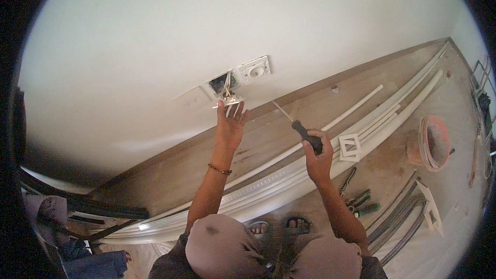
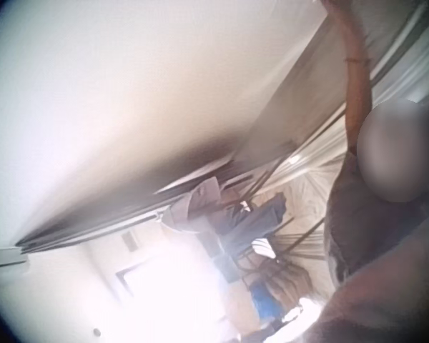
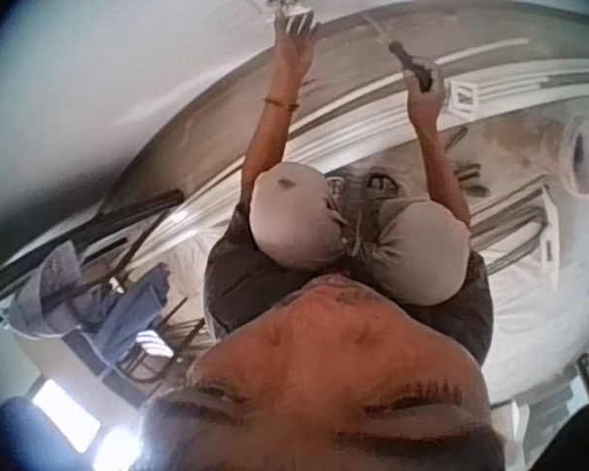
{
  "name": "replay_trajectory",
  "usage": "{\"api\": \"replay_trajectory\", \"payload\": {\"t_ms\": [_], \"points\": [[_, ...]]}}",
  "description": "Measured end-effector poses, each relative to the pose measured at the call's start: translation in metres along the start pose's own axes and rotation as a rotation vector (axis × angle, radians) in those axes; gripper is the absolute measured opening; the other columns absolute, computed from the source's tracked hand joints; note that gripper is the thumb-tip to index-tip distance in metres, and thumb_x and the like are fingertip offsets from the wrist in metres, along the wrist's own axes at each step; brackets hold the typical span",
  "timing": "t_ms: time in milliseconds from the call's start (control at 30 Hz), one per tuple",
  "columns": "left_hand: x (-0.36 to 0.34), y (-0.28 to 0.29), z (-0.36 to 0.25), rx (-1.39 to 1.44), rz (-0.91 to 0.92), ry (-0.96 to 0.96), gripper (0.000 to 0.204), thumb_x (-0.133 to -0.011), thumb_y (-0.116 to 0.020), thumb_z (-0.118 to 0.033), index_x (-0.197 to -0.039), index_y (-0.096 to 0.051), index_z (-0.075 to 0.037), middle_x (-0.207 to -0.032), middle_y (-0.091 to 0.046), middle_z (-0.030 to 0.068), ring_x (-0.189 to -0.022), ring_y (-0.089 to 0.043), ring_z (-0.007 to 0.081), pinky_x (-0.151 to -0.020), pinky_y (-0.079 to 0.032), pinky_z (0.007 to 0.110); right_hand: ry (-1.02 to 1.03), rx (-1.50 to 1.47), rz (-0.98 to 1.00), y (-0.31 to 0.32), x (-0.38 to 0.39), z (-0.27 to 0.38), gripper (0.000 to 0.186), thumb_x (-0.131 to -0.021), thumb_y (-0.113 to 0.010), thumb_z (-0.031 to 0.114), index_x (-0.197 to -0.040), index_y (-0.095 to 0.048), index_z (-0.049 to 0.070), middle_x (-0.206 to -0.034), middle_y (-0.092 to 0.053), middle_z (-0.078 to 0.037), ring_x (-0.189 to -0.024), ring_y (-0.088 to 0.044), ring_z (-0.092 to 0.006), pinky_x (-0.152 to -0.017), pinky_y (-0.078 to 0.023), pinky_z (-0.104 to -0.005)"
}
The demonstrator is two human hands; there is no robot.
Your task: The person unscrews and removes electrical outlet modules from a wall using a screwdriver.
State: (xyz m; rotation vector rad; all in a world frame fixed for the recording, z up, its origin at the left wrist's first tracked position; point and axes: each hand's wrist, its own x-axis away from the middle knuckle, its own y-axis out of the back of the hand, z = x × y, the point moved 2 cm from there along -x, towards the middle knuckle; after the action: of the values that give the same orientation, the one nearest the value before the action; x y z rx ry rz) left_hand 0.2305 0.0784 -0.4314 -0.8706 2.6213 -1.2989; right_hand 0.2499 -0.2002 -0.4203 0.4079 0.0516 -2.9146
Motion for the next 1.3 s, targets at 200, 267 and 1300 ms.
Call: {"api": "replay_trajectory", "payload": {"t_ms": [200,267,1300], "points": [[0.023,0.006,0.013,0.094,-0.040,0.122,0.073,-0.097,-0.050,-0.055,-0.146,-0.030,-0.005,-0.142,-0.041,0.0143,-0.132,-0.042,0.0262,-0.111,-0.036,0.044,-0.164,-0.081,-0.040,-0.006,0.025,-0.031,0.019,-0.089,-0.061,0.003,-0.108,-0.056,0.001,-0.096,-0.064,-0.009,-0.089,-0.063,-0.0150,-0.085,-0.050,-0.0293],[0.027,0.013,0.024,0.057,-0.051,0.163,0.065,-0.100,-0.049,-0.049,-0.144,-0.034,-0.004,-0.139,-0.045,0.0131,-0.129,-0.046,0.0254,-0.109,-0.038,0.043,-0.197,-0.112,-0.053,-0.004,0.029,-0.034,0.019,-0.090,-0.061,0.004,-0.108,-0.056,0.001,-0.095,-0.065,-0.009,-0.088,-0.063,-0.0147,-0.085,-0.050,-0.0292],[0.047,-0.104,0.063,-0.468,0.269,0.277,0.028,-0.100,-0.057,-0.036,-0.110,-0.064,-0.011,-0.097,-0.066,0.0003,-0.087,-0.063,0.0109,-0.075,-0.051,0.027,0.354,0.084,-0.167,-0.049,-0.052,0.024,0.023,-0.095,-0.060,0.009,-0.115,-0.058,-0.002,-0.111,-0.060,-0.014,-0.097,-0.058,-0.0195,-0.082,-0.047,-0.0306]]}}
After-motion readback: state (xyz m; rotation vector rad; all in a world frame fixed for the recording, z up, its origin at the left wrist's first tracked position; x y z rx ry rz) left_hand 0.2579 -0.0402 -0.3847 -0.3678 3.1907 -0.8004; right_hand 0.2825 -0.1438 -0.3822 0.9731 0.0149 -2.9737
